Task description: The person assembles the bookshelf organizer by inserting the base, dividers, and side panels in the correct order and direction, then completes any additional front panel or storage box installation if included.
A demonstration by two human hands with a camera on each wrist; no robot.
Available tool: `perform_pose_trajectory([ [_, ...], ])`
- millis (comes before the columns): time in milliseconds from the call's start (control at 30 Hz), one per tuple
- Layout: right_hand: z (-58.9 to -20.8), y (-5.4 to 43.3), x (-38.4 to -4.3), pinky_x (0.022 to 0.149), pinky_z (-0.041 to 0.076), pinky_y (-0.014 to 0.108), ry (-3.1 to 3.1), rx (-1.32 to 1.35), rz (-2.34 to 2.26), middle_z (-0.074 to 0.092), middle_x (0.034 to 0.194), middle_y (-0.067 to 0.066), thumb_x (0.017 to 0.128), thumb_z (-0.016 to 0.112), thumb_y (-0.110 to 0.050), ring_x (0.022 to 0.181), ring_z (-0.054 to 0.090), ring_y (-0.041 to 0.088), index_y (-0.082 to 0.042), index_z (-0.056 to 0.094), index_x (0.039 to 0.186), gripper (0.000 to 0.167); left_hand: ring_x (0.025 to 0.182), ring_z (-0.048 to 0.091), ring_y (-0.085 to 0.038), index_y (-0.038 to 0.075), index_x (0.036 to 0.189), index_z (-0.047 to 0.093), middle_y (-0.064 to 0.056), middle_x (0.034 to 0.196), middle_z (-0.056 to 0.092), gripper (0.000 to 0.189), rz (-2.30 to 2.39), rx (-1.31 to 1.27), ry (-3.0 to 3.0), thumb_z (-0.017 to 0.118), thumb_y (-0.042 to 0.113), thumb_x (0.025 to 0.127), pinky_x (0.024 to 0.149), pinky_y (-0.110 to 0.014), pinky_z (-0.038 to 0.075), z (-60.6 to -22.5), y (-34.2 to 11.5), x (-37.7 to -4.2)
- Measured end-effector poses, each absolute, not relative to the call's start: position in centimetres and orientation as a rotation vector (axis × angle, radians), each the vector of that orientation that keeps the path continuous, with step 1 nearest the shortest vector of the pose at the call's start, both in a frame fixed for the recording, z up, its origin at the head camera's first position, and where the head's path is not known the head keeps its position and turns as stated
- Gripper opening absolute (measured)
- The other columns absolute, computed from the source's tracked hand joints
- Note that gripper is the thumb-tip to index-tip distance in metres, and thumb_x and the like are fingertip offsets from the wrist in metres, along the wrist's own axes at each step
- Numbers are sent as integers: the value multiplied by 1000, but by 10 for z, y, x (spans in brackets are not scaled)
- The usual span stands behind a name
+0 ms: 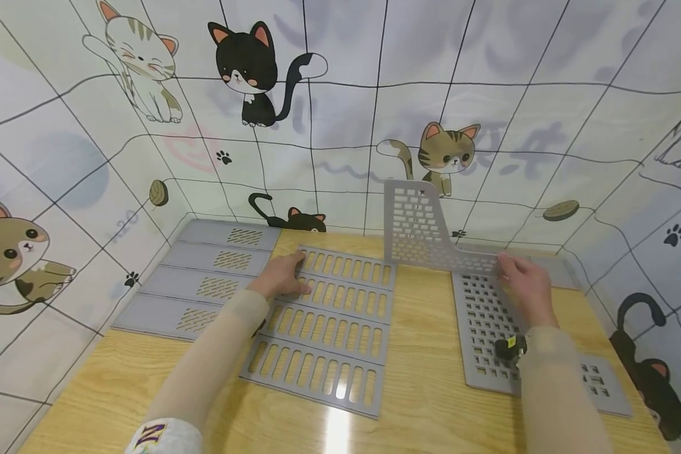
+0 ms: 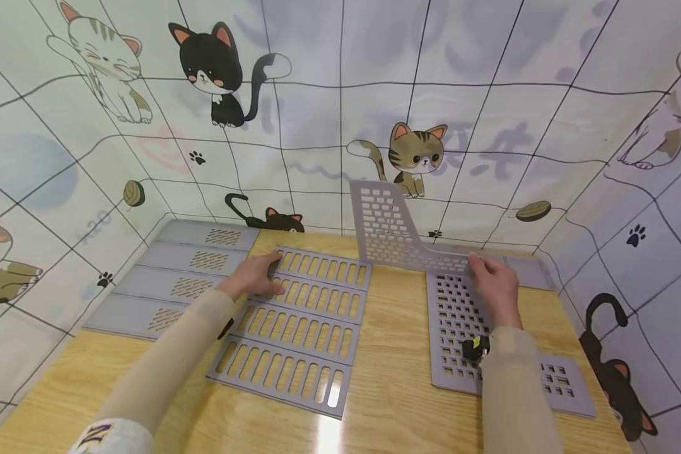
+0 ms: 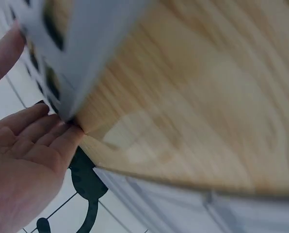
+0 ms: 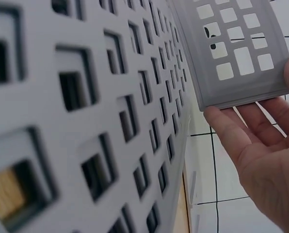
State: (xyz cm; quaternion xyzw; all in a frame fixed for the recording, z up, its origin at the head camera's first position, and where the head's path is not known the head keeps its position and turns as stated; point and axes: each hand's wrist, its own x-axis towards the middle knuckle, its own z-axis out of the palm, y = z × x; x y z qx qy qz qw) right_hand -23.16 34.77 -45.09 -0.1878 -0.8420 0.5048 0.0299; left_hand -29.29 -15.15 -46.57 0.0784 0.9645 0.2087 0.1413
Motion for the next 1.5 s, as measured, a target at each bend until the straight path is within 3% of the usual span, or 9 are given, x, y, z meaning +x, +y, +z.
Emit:
perform_pose_trajectory([
  [133,-452,346,-229,116,37,59,-2597,-599,1539,47,157,19,99,39,-74,143,45,42,-9,48,153,85,150,35,-38,6,157,42,-16,164,36,88,667,219,2775,85,23,82,122,-51,31,-467,-151,-294],
  [300,-461,346,-227,116,38,55,-2581,-670,1546,45,159,15,100,39,-72,146,43,39,-10,47,153,82,156,19,-41,0,160,31,-22,170,18,103,705,162,2772,80,9,70,124,-53,24,-463,-145,-292],
  [500,-467,348,-229,116,40,52,-2541,-692,1591,42,161,13,100,42,-70,147,41,36,-10,46,154,80,141,38,-49,2,163,20,-30,155,38,113,670,89,2830,81,13,68,114,-59,40,-462,-138,-291],
  [700,-468,349,-229,115,41,52,-2518,-719,1618,44,160,12,101,43,-69,146,44,36,-11,49,152,78,122,49,-44,12,165,18,-31,148,34,118,824,64,2825,82,7,66,98,-58,51,-462,-137,-294],
  [1033,-468,342,-223,118,37,53,-2509,-687,1655,45,160,12,101,44,-67,143,48,36,-12,49,152,76,112,54,-38,11,166,12,-32,148,34,119,902,100,2795,80,5,69,94,-53,54,-459,-134,-297],
  [1500,-461,316,-222,114,42,52,-2522,-586,1634,56,149,19,101,46,-66,135,56,36,-7,57,145,74,106,57,-36,9,164,16,-31,143,40,119,904,115,2827,84,7,67,92,-52,56,-457,-128,-295],
])
